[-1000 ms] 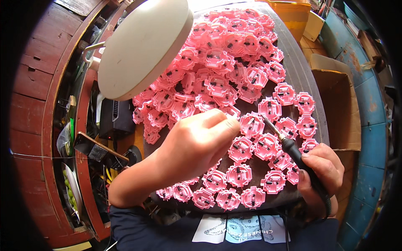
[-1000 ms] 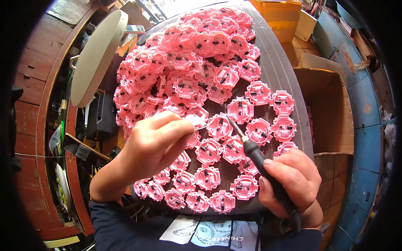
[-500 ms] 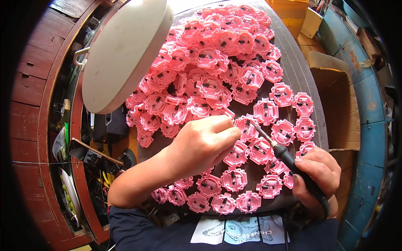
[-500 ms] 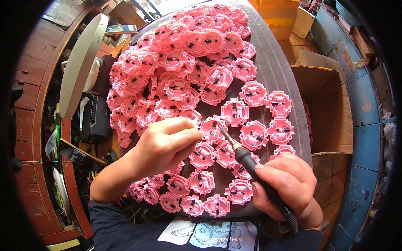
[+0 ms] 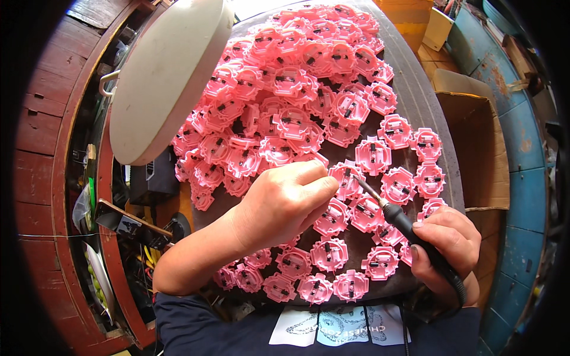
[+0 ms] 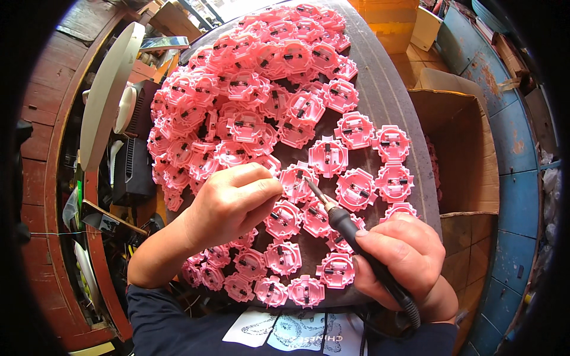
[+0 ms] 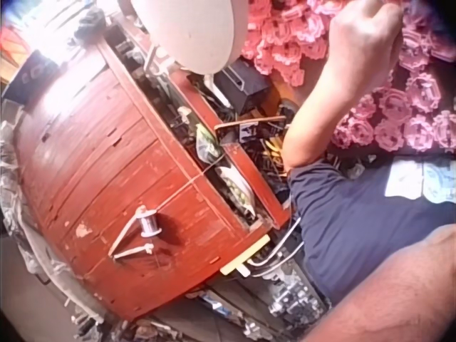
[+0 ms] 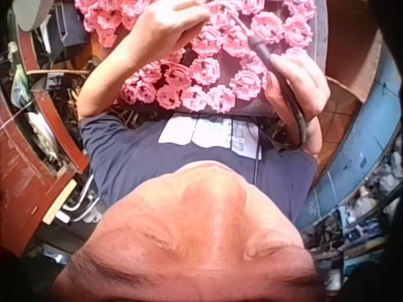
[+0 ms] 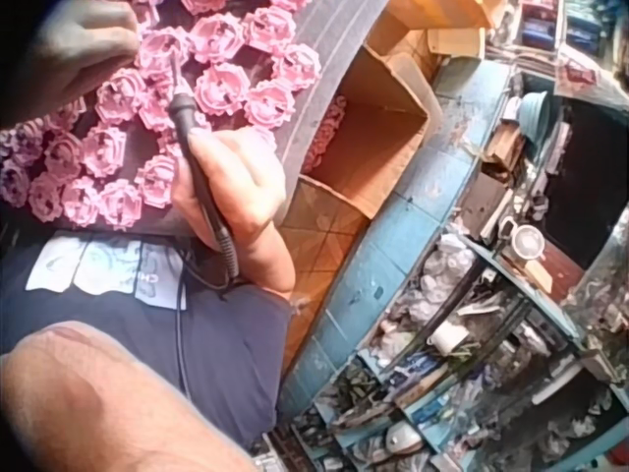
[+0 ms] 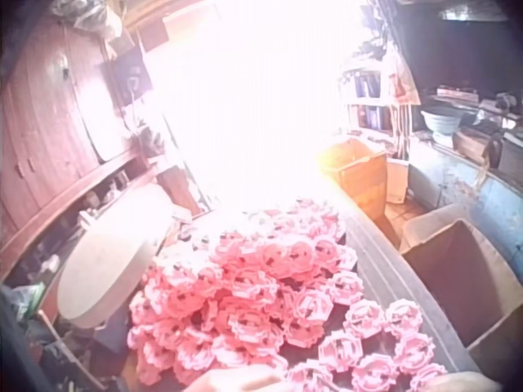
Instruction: The person uses a soldering iron to apply solder to small pink plastic components arranged on a workbench. They pick up each component, apply heat and solder, then place it back among the others. The process is repeated for multiple units throughout the clip.
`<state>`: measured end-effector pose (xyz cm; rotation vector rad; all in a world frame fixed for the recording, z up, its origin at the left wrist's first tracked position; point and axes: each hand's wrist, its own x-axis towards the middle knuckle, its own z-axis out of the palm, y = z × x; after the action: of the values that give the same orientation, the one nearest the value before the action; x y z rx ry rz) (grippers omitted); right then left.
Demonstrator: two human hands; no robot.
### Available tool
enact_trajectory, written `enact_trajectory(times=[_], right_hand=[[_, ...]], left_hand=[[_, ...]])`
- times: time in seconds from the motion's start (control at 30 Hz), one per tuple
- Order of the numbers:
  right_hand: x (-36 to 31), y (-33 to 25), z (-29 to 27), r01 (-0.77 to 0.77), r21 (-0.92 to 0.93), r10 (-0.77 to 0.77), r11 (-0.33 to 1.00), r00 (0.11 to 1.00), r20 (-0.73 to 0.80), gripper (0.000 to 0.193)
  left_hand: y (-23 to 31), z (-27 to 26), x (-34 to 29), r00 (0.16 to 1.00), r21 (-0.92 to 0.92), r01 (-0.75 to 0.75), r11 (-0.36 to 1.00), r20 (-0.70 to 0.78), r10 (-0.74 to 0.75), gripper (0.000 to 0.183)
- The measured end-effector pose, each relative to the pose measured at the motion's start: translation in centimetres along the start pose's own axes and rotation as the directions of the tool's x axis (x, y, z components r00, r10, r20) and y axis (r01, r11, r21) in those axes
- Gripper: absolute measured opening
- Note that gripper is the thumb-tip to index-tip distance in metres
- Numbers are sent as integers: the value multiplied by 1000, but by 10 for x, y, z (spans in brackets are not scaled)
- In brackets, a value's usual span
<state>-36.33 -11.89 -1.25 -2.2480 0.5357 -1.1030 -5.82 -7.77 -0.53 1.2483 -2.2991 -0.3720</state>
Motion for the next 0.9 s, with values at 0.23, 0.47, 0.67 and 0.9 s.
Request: enact_trajectory(times=[0.23, 0.47, 0.67, 0.9], right_hand=[[0, 0, 0, -5, -6, 5, 1000, 1000, -1, 34], [-1, 1, 1, -5, -1, 5, 1000, 1000, 0, 34], [-2, -2, -2, -18, -6, 18, 1000, 1000, -23, 35], [-1, -2, -5, 39, 14, -39, 999, 999, -10, 37]], left_hand=[[0, -1, -1, 1000, 8, 7, 1000, 11, -7, 21], [-1, 0, 0, 1000, 2, 15, 1000, 3, -15, 18], [1, 0, -3, 999, -5, 33, 999, 31, -33, 18], [7, -2, -6, 999, 22, -48, 999, 2, 48, 19]])
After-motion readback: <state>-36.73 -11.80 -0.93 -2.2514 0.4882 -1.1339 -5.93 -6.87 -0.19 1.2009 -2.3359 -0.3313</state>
